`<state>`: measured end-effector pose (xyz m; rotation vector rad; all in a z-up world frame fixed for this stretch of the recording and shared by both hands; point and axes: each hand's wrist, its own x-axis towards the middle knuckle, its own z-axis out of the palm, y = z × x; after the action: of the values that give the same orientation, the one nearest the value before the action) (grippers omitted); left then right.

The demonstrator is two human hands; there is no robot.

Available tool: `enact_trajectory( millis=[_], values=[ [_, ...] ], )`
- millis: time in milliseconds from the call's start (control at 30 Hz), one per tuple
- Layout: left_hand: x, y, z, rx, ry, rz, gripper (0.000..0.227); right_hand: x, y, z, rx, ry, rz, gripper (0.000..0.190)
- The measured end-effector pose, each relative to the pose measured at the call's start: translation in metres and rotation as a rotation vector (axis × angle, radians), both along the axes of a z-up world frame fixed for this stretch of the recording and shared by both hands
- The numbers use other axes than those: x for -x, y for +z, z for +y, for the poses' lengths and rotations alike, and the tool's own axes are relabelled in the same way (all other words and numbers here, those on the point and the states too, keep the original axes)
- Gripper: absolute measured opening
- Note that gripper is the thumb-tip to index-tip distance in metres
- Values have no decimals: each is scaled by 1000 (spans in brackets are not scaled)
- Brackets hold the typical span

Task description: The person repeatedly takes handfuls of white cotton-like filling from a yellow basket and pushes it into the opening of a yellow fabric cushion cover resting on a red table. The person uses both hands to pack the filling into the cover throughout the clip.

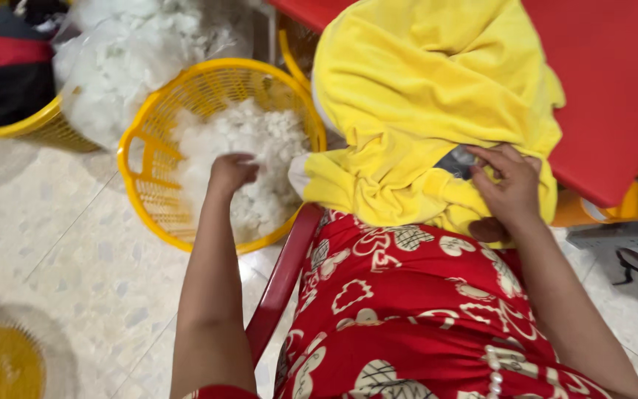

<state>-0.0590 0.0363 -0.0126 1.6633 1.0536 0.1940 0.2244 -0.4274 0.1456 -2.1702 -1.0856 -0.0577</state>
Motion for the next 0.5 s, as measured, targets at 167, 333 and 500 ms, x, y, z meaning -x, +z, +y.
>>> enact_trajectory(
  millis=[167, 333, 500],
  values=[
    [-49, 61, -41, -586, 3, -125, 45, -1, 1, 8, 169, -116, -200, 38],
    [-126, 155, -158, -78, -271, -535, 24, -8, 23, 38, 415, -146, -218, 46],
    [-170, 195, -264, -49, -626, -257, 23, -6, 42, 46, 444, -255, -28, 18]
  ],
)
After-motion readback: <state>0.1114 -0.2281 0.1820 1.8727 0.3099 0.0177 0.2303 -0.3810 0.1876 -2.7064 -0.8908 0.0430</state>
